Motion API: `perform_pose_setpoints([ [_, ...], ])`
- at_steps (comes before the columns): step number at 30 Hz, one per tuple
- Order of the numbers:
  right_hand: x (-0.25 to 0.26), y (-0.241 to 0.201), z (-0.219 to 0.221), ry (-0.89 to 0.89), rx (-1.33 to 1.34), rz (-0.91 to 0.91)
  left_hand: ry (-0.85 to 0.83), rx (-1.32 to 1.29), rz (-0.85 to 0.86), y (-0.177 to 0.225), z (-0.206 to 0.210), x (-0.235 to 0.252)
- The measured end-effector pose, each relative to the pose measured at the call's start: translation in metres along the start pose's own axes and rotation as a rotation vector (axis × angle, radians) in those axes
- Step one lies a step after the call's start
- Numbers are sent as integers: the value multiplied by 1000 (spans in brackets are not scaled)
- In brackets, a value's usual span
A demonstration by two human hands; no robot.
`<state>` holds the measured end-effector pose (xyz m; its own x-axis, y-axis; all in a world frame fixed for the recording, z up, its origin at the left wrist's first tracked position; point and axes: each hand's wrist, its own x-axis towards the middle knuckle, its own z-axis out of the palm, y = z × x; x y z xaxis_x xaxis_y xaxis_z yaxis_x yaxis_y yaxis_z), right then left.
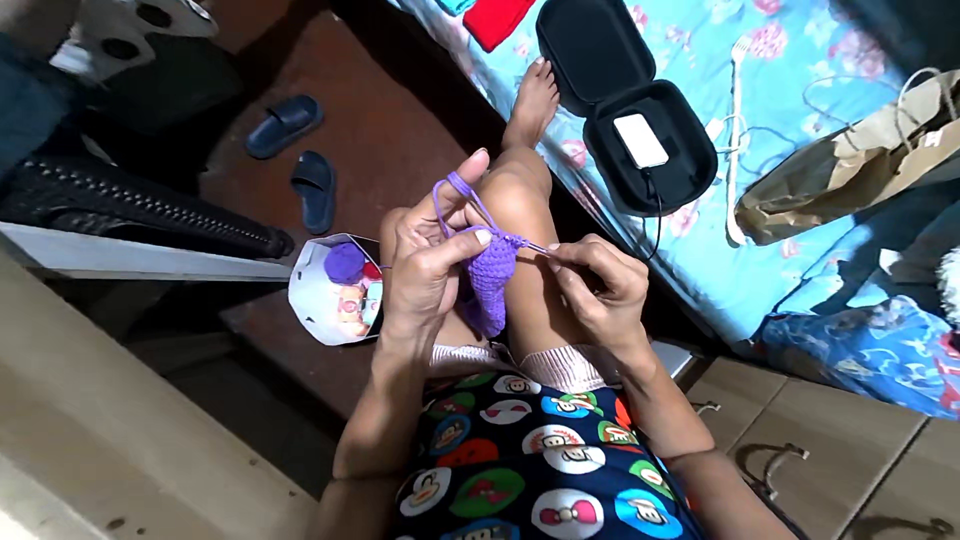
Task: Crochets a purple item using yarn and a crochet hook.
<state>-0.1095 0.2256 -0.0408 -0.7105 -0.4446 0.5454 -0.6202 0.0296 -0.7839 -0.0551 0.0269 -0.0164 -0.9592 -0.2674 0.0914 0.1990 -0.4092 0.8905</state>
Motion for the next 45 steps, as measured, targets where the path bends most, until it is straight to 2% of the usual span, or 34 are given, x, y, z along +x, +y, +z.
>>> perform_pose_setpoints([
  [3,-1,-1,0,1,129,102,-17,-57,-43,0,1,-4],
  [6,0,-4,-1,-17,309,301,-42,-64,-59,-2,-3,2],
  [8,3,-7,-2,-36,316,382,-82,59,-44,-2,-5,4],
  [10,3,-8,-3,-51,255,388,-120,171,-37,0,-5,4],
  [15,3,-10,0,-47,288,475,14,439,7,7,7,-10],
  [18,5,-11,2,-32,358,523,46,527,96,6,15,-11],
  [22,9,-13,8,-43,195,378,66,735,235,-3,23,-16],
  [24,14,-16,9,-53,150,361,87,877,378,-13,25,-16],
  [26,19,-19,8,-72,258,431,111,956,522,-23,25,-16],
  [28,20,-21,5,-55,500,588,123,874,579,-27,26,-16],
  [29,18,-21,5,-27,588,642,116,794,547,-26,27,-17],
  [31,13,-22,8,23,580,606,124,630,425,-20,30,-17],
  [35,0,-13,15,93,61,176,126,417,270,-11,30,-15],
  [38,-1,-8,16,114,-143,24,135,405,287,-10,28,-11],
  [41,1,-6,13,76,-84,46,105,424,255,-5,26,-11],
  [45,7,-8,3,-43,210,281,105,498,218,-1,24,-12],
])
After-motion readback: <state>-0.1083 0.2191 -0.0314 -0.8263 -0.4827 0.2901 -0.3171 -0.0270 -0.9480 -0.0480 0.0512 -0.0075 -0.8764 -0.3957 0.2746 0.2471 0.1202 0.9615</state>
